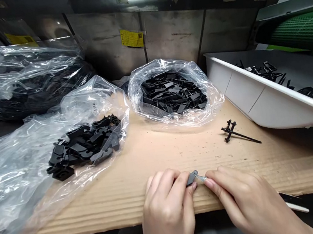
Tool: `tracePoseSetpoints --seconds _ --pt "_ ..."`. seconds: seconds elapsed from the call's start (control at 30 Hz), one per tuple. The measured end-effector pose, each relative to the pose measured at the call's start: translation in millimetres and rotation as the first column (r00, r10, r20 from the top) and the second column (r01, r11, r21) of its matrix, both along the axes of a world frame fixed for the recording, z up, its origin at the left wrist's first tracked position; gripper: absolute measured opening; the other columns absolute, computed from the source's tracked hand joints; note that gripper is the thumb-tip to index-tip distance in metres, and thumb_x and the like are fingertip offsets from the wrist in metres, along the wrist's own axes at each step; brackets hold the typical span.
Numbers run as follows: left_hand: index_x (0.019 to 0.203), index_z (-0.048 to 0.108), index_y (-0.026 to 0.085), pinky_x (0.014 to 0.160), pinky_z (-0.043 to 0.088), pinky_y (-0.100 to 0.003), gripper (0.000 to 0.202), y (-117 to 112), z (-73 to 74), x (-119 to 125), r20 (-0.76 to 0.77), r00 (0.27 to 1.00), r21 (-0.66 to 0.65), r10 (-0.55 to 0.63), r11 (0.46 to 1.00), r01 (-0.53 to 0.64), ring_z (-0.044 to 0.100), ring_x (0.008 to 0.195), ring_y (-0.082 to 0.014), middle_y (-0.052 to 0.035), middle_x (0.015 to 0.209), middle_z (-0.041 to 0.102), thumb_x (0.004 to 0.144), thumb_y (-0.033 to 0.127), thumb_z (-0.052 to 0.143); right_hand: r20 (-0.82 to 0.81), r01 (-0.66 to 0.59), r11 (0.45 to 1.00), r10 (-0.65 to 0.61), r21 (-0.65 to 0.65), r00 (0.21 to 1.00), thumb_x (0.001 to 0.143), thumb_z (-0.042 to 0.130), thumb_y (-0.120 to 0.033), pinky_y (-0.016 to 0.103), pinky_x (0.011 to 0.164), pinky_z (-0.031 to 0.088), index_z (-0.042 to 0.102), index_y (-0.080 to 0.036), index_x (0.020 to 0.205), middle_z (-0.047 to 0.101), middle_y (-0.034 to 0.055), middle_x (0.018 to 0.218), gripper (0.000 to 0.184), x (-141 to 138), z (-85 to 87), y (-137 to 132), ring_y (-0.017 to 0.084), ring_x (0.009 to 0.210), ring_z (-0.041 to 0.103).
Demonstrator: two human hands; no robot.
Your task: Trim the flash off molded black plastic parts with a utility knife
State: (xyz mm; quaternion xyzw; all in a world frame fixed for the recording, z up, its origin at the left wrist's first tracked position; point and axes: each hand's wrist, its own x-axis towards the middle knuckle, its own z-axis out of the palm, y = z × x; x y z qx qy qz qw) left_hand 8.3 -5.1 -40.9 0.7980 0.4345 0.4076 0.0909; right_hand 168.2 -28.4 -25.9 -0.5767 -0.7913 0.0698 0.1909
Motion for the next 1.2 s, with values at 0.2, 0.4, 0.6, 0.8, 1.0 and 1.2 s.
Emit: tracePoseSetpoints --seconds 0.2,0.4,0.6,0.8,1.0,1.2 --pt "0.086 0.059 0.015 0.065 0.04 -0.034 0.013 -0.4 0.2 -1.3 -0.002 1.0 -0.015 -0.025 1.0 0.025 0.05 0.071 -0.0205 -0.0049 0.075 0.057 0.081 0.007 0.05 -0.017 -0.02 0.998 0.019 -0.052 1.0 0.09 0.031 -0.024 0.024 0.05 0.035 0.049 -0.022 0.07 0.058 -0.0003 0.063 0.027 0.6 2.6 1.9 0.014 0.055 0.056" --pt "0.086 0.059 0.015 0.064 0.04 -0.034 0.012 -0.2 -1.7 -1.5 -0.008 1.0 -0.024 -0.017 1.0 0.017 0.05 0.071 -0.0204 -0.0048 0.075 0.057 0.08 0.007 0.052 -0.007 -0.014 0.998 0.014 -0.062 1.0 0.09 0.031 -0.024 0.024 0.051 0.035 0.047 -0.022 0.07 0.057 -0.0007 0.063 0.025 2.9 0.3 -0.1 0.014 0.055 0.056" --pt "0.086 0.059 0.015 0.064 0.041 -0.035 0.011 0.3 -2.6 -2.7 0.002 1.0 0.01 -0.006 1.0 0.006 0.051 0.07 -0.0205 -0.0048 0.075 0.058 0.079 0.008 0.053 -0.001 -0.016 0.998 0.016 -0.06 1.0 0.09 0.032 -0.024 0.024 0.049 0.034 0.047 -0.022 0.069 0.058 -0.0014 0.062 0.026 1.4 3.3 2.5 0.014 0.054 0.056" --pt "0.084 0.06 0.015 0.062 0.041 -0.034 0.013 1.3 0.8 -0.7 -0.004 1.0 0.022 -0.011 1.0 0.011 0.052 0.067 -0.0203 -0.0046 0.073 0.059 0.079 0.007 0.051 -0.001 -0.003 0.998 0.003 -0.068 1.0 0.09 0.031 -0.025 0.024 0.049 0.033 0.05 -0.022 0.07 0.059 -0.0011 0.063 0.028 0.0 3.9 3.3 0.014 0.054 0.058" --pt "0.081 0.06 0.015 0.059 0.043 -0.03 0.014 2.5 3.5 0.1 0.01 1.0 0.038 -0.025 0.999 0.024 0.052 0.064 -0.0185 -0.004 0.069 0.058 0.081 0.008 0.047 -0.007 0.057 0.996 -0.058 -0.071 0.998 0.09 0.032 -0.026 0.024 0.05 0.031 0.051 -0.022 0.069 0.06 -0.0016 0.062 0.028 -5.0 5.8 3.3 0.015 0.054 0.058" --pt "0.082 0.061 0.015 0.059 0.043 -0.03 0.013 2.1 4.4 0.5 0.0 1.0 0.049 -0.03 0.998 0.03 0.053 0.066 -0.0191 -0.0044 0.072 0.06 0.08 0.008 0.049 0.044 0.218 0.969 -0.214 -0.12 0.976 0.089 0.032 -0.028 0.027 0.051 0.027 0.046 -0.022 0.064 0.059 -0.0001 0.062 0.03 -9.1 11.4 11.1 0.018 0.057 0.056"
